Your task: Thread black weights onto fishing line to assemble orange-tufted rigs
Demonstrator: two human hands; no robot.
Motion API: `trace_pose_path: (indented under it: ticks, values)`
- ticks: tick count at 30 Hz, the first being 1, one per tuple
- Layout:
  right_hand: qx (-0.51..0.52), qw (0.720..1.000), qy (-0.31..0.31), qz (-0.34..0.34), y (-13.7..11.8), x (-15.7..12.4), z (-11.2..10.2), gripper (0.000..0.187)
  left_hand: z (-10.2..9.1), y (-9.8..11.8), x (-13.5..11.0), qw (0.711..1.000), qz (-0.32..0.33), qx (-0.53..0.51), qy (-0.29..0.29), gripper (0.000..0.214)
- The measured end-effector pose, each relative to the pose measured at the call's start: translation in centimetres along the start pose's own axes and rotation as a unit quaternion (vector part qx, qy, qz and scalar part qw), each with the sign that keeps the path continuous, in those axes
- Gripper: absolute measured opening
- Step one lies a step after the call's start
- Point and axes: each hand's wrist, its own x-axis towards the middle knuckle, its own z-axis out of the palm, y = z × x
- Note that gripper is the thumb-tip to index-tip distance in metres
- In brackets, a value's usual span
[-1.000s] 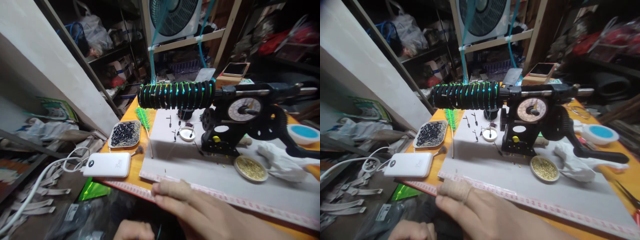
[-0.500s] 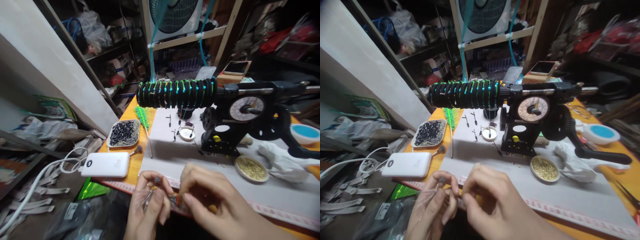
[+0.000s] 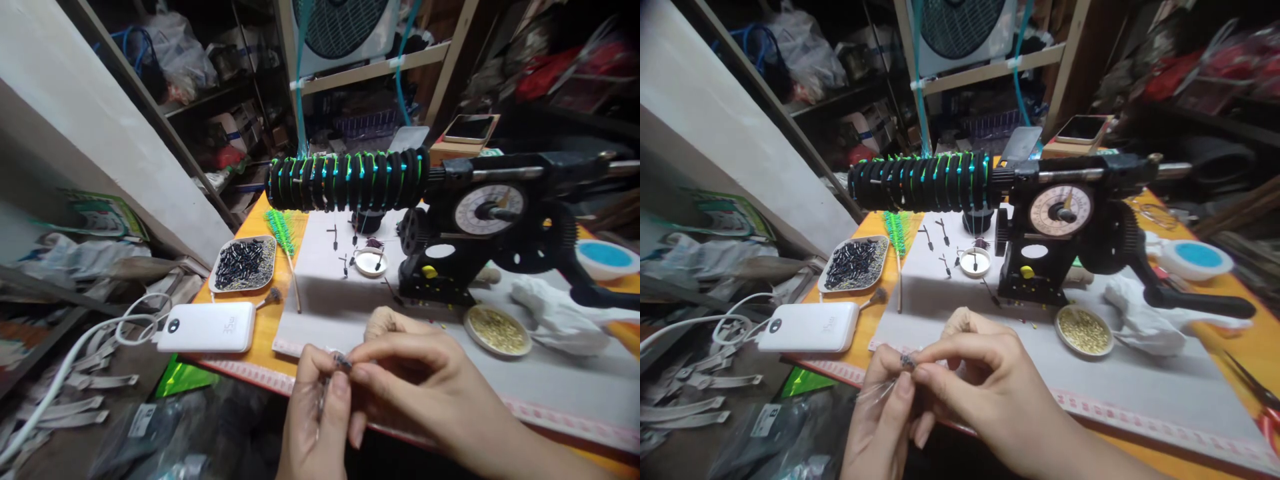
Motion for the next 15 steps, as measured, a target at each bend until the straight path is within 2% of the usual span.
trace_pose_path:
  ticks: [4,6,8,11,15]
  values:
    - [0.003,1.000,-0.018,-0.004,0.1,-0.3,0.0,0.011,0.5,-0.2,-0.2,0.999,-0.009,0.005,0.048,0.034]
    - [-0.100,0.993,-0.003,-0.061,-0.1,-0.2,-0.3,0.012,0.5,0.0,-0.2,0.997,0.007,-0.020,0.075,0.033]
    - [-0.226,0.964,0.017,-0.142,-0.3,0.0,-0.7,0.014,0.2,0.5,-0.1,0.995,0.022,-0.049,0.080,0.030]
    - [-0.320,0.921,0.008,-0.222,-0.2,0.1,-1.3,0.014,-0.4,1.3,0.0,0.995,0.003,-0.091,0.044,0.029]
    - [-0.361,0.891,-0.007,-0.275,0.5,-0.2,-1.4,0.018,-1.1,1.8,0.0,0.987,-0.066,-0.145,-0.025,0.030]
